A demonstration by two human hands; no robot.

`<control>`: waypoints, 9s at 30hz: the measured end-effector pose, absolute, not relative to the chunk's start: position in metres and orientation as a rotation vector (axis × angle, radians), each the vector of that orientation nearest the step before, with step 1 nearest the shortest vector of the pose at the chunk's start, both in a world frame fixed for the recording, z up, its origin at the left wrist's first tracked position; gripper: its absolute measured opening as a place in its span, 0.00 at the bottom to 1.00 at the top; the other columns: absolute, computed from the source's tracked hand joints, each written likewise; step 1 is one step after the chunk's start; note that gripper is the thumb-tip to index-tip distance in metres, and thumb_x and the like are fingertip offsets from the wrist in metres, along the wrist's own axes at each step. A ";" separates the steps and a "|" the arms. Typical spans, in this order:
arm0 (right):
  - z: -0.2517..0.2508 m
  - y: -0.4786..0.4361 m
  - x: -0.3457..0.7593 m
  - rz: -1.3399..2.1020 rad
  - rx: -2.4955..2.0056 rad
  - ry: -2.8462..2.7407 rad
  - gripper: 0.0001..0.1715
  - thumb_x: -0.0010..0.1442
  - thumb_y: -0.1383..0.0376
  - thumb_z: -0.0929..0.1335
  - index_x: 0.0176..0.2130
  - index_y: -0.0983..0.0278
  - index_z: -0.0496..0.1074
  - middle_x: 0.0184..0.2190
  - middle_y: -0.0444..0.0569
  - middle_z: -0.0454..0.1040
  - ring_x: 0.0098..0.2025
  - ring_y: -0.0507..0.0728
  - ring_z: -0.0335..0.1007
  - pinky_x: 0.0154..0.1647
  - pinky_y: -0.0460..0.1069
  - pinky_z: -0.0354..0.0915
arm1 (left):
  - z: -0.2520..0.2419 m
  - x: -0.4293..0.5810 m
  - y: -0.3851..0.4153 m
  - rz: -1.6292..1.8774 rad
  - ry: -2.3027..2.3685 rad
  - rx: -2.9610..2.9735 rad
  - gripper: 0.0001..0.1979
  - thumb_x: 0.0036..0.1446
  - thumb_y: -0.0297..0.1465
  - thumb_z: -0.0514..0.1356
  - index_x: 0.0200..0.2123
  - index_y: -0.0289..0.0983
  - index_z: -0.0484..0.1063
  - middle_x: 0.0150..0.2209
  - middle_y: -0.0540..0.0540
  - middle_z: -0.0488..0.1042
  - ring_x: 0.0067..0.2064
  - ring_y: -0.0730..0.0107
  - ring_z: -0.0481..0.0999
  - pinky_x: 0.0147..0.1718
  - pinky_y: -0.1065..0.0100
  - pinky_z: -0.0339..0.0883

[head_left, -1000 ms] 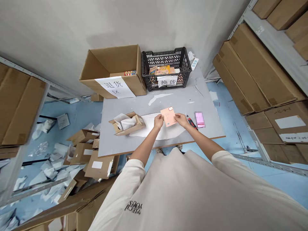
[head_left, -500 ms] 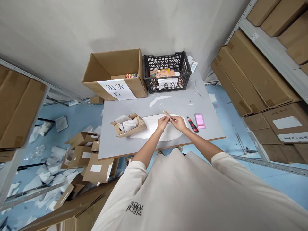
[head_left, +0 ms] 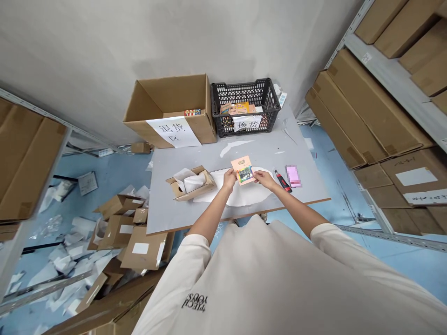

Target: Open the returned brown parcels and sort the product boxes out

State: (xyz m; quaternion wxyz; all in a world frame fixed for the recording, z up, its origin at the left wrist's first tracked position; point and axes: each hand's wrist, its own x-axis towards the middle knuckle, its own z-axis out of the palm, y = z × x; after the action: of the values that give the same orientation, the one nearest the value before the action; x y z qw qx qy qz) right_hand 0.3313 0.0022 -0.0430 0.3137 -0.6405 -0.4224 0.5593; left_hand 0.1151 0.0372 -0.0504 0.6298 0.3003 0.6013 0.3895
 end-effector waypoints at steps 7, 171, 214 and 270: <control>-0.033 0.007 0.309 1.490 -1.567 -0.829 0.17 0.51 0.59 0.84 0.38 0.62 0.83 0.31 0.46 0.83 0.33 0.55 0.77 0.44 0.53 0.77 | -0.038 0.090 0.045 0.833 1.321 0.922 0.16 0.67 0.44 0.67 0.48 0.38 0.83 0.40 0.44 0.86 0.42 0.63 0.84 0.47 0.62 0.79; -0.118 -0.427 -0.446 1.463 0.474 -3.024 0.20 0.68 0.69 0.69 0.55 0.61 0.84 0.59 0.57 0.82 0.64 0.64 0.78 0.73 0.62 0.69 | -0.126 -0.391 -0.665 1.153 2.782 -0.272 0.25 0.69 0.32 0.60 0.67 0.38 0.74 0.76 0.31 0.66 0.79 0.41 0.64 0.77 0.39 0.60; -0.190 -0.616 -0.554 1.529 0.402 -3.100 0.41 0.74 0.50 0.70 0.79 0.60 0.67 0.80 0.54 0.64 0.83 0.67 0.56 0.84 0.64 0.54 | -0.209 -0.471 -0.826 1.164 2.716 -1.144 0.43 0.68 0.32 0.63 0.81 0.33 0.51 0.70 0.27 0.65 0.75 0.36 0.64 0.78 0.43 0.56; -0.109 -0.029 0.062 0.940 -1.722 -2.078 0.36 0.67 0.60 0.68 0.71 0.65 0.74 0.81 0.63 0.58 0.81 0.75 0.54 0.81 0.72 0.58 | -0.100 -0.177 -0.089 0.860 1.916 0.920 0.44 0.57 0.24 0.67 0.76 0.36 0.61 0.73 0.31 0.66 0.78 0.44 0.63 0.78 0.50 0.59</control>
State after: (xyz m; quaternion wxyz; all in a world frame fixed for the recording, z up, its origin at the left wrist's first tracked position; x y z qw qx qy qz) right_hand 0.0616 -0.0291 -0.1092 0.1414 -0.5965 -0.7198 0.3256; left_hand -0.1774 -0.0889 -0.0996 0.4119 0.3656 0.7614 0.3419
